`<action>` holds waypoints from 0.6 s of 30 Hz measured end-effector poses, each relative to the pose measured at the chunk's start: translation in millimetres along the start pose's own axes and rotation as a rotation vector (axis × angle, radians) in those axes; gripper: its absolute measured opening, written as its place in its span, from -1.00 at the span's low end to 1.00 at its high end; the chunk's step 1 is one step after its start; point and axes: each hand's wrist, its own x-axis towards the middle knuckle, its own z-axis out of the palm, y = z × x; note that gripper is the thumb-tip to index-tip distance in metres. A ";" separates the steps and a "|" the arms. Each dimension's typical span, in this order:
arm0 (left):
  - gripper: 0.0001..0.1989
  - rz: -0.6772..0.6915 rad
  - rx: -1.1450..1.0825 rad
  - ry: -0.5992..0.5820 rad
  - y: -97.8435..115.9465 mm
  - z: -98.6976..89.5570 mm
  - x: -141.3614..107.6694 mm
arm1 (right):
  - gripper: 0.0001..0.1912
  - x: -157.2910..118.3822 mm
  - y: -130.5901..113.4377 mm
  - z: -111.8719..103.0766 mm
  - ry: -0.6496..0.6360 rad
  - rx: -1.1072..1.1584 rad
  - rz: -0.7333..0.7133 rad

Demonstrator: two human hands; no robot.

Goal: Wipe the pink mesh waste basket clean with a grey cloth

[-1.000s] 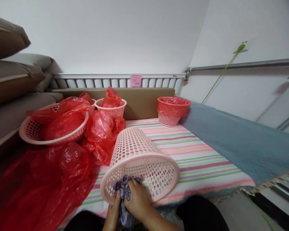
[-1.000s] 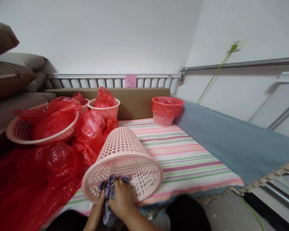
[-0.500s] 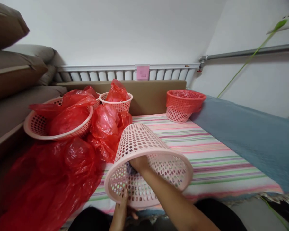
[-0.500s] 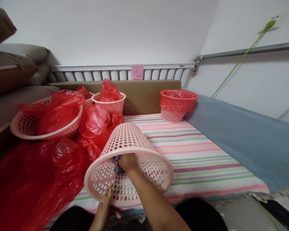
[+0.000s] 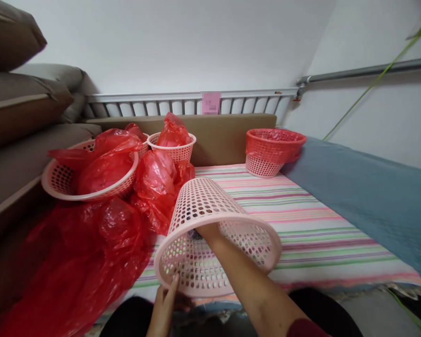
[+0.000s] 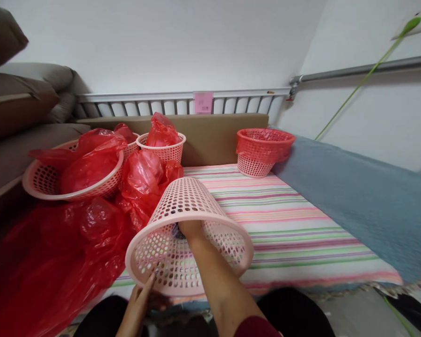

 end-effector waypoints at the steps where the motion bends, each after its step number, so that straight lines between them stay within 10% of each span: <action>1: 0.02 0.006 -0.007 -0.026 -2.4 1.4 0.1 | -0.44 -2.4 -1.4 -2.8 -0.017 -0.012 -0.012; 9: 0.05 -0.044 -0.069 -0.093 -20.3 12.2 9.0 | -0.53 -94.7 -25.6 -24.4 -0.247 -0.206 0.015; 13: -0.08 0.165 -0.095 0.037 -23.1 8.7 12.6 | -0.57 -158.2 -40.8 -38.1 -0.310 -0.110 0.022; 18: -0.25 0.142 -0.093 0.040 -23.9 7.1 15.0 | -0.55 -179.9 -41.9 -45.8 -0.347 -0.034 0.041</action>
